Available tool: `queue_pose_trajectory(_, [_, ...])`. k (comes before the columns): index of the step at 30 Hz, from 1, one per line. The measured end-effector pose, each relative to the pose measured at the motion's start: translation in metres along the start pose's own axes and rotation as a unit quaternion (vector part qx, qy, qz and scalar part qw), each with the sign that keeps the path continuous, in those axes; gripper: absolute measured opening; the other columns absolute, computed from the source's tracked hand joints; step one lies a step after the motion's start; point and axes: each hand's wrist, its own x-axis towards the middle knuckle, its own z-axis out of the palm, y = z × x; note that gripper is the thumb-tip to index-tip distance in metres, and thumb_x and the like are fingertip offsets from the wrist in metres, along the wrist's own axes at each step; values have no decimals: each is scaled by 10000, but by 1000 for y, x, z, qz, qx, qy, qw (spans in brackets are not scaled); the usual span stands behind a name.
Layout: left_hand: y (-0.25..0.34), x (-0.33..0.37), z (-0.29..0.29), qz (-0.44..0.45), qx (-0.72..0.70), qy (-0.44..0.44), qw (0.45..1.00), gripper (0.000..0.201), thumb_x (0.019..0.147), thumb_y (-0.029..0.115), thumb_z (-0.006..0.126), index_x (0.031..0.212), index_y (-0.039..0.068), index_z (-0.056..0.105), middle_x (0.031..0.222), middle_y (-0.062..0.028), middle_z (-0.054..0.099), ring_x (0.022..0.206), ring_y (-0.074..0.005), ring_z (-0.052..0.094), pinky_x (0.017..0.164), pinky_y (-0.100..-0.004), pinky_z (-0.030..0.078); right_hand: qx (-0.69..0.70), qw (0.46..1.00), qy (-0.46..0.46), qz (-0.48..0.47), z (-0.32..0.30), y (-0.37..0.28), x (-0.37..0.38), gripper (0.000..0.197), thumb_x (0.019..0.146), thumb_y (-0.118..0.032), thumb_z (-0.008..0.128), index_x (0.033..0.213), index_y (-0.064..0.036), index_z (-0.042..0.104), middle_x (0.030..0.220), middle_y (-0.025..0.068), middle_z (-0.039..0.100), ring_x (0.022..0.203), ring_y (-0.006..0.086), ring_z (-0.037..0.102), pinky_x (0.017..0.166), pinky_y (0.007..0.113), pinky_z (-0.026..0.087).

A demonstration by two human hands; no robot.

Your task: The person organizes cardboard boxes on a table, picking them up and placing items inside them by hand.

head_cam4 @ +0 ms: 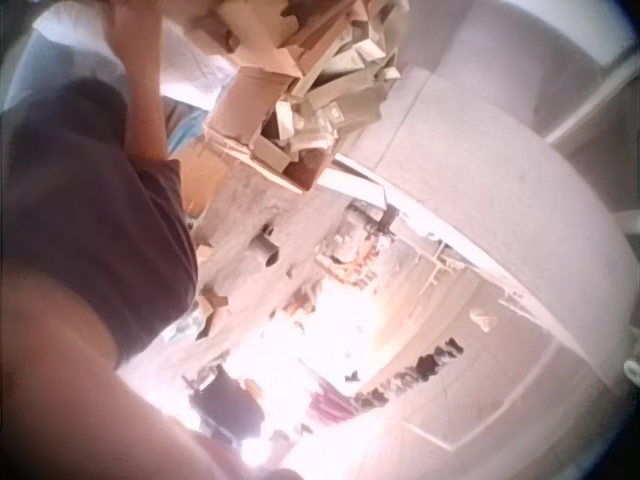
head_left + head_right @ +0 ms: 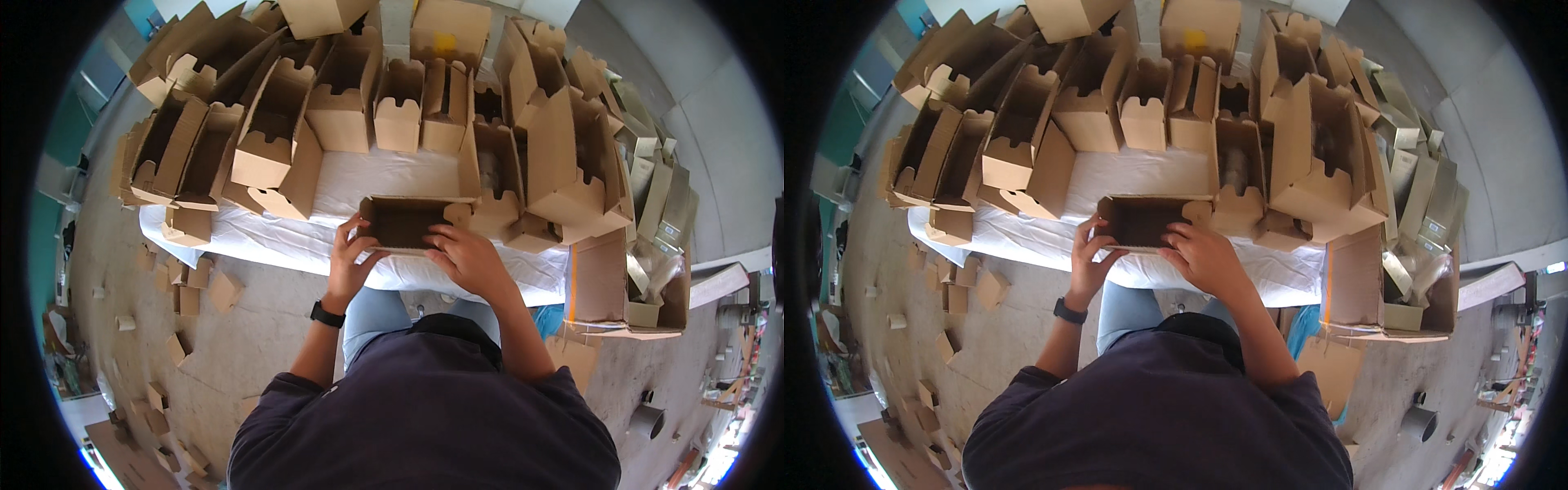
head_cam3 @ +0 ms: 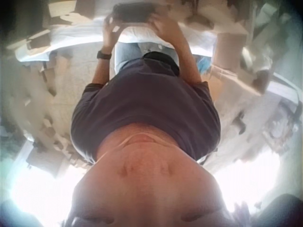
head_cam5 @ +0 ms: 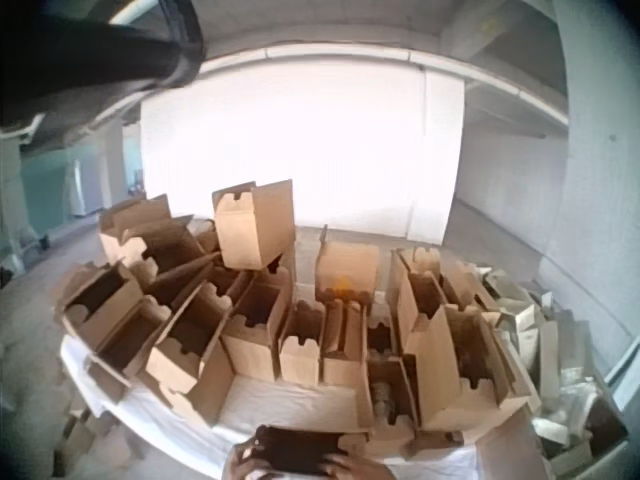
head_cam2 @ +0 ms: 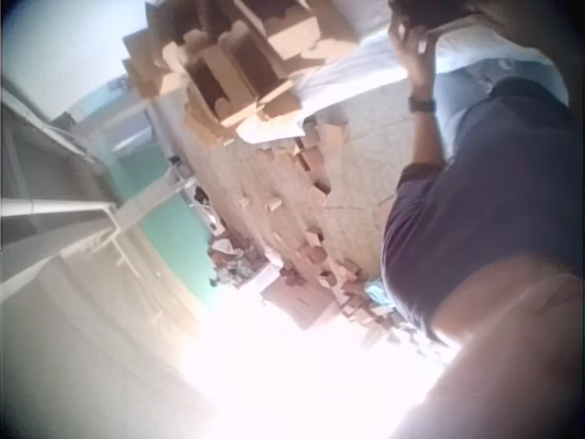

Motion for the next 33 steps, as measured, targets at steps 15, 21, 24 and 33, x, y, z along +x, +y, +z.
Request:
queue_pose_trajectory(15, [-2,-2,-6,-65,44,-27,997,313,699,134,834,978,94,697,1259,-98,482,1198,-315,485,975,-426,443,77,953,275,100,22,21,-46,210,840,50,644,1034,-29,657,1087,131,545,906,271,626,789,336,503])
queue_pose_trajectory(21, [1,24,-41,-71,-122,0,990,315,995,288,520,1038,59,732,1090,-119,616,1205,-333,524,1028,-443,384,130,947,270,112,31,27,-49,232,824,4,700,1048,-36,657,1113,127,534,936,271,621,801,335,506])
queue_pose_trajectory(24, [15,44,-45,-59,20,-55,997,159,878,159,682,1008,89,742,1177,-113,591,1214,-321,523,1000,-430,417,91,950,278,110,27,27,-47,255,812,-40,738,1054,-36,661,1099,120,537,925,265,619,787,330,508])
queue_pose_trajectory(33, [31,63,-29,-26,80,-166,982,486,733,157,808,1186,73,651,1371,-143,511,1210,-327,546,984,-409,465,144,945,250,156,18,24,-46,321,791,-97,782,1093,-38,690,1104,102,528,963,234,588,794,304,495])
